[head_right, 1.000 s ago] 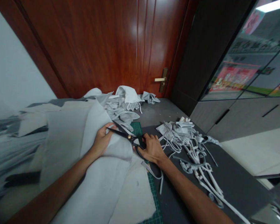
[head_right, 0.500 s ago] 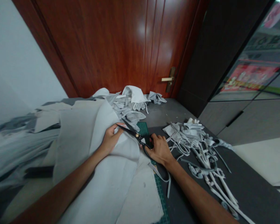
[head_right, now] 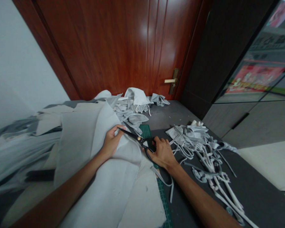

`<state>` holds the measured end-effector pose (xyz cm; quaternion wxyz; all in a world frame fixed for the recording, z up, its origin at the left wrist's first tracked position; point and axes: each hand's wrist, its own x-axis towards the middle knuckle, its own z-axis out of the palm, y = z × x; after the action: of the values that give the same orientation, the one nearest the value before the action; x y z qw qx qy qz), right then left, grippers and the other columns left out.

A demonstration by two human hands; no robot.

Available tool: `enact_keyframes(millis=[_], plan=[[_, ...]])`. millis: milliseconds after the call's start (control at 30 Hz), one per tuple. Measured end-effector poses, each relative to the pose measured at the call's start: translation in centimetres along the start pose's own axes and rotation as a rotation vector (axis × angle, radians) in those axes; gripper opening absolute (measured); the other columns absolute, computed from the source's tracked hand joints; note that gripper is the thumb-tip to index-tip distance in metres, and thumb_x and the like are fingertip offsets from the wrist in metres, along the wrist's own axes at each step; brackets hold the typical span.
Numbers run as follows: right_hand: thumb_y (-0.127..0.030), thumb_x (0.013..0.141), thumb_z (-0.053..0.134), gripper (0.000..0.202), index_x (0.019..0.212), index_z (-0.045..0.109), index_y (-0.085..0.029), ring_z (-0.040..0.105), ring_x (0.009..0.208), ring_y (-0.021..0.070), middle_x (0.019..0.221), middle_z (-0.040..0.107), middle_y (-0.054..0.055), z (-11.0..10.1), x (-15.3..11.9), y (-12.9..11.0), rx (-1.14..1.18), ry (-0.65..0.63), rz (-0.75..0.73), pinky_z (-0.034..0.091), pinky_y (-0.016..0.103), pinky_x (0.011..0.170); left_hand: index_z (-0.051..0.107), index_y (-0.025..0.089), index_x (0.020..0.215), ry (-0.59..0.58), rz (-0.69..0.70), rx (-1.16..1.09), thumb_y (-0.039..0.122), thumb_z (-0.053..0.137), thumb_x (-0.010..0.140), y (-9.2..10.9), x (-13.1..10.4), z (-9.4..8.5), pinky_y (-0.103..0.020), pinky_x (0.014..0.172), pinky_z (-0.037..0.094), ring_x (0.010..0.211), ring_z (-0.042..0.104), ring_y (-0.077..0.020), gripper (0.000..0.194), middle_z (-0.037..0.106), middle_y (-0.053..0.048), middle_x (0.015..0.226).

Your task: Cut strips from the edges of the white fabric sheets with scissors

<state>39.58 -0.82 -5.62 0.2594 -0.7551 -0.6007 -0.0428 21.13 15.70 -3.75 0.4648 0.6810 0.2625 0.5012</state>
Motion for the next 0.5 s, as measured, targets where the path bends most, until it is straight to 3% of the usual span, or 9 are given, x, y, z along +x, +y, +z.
enact_keyframes(millis=[500], plan=[[-0.049, 0.084, 0.063, 0.029, 0.084, 0.047, -0.024, 0.061, 0.078, 0.0258, 0.079, 0.066, 0.004, 0.28, 0.00, -0.05, -0.004, 0.077, 0.035, 0.040, 0.038, 0.078, 0.076, 0.017, 0.098, -0.067, 0.028, -0.016, 0.041, 0.069, 0.084, 0.62, -0.22, 0.17, -0.033, 0.099, 0.050, 0.104, 0.069, -0.0241, 0.028, 0.078, -0.005, 0.103]])
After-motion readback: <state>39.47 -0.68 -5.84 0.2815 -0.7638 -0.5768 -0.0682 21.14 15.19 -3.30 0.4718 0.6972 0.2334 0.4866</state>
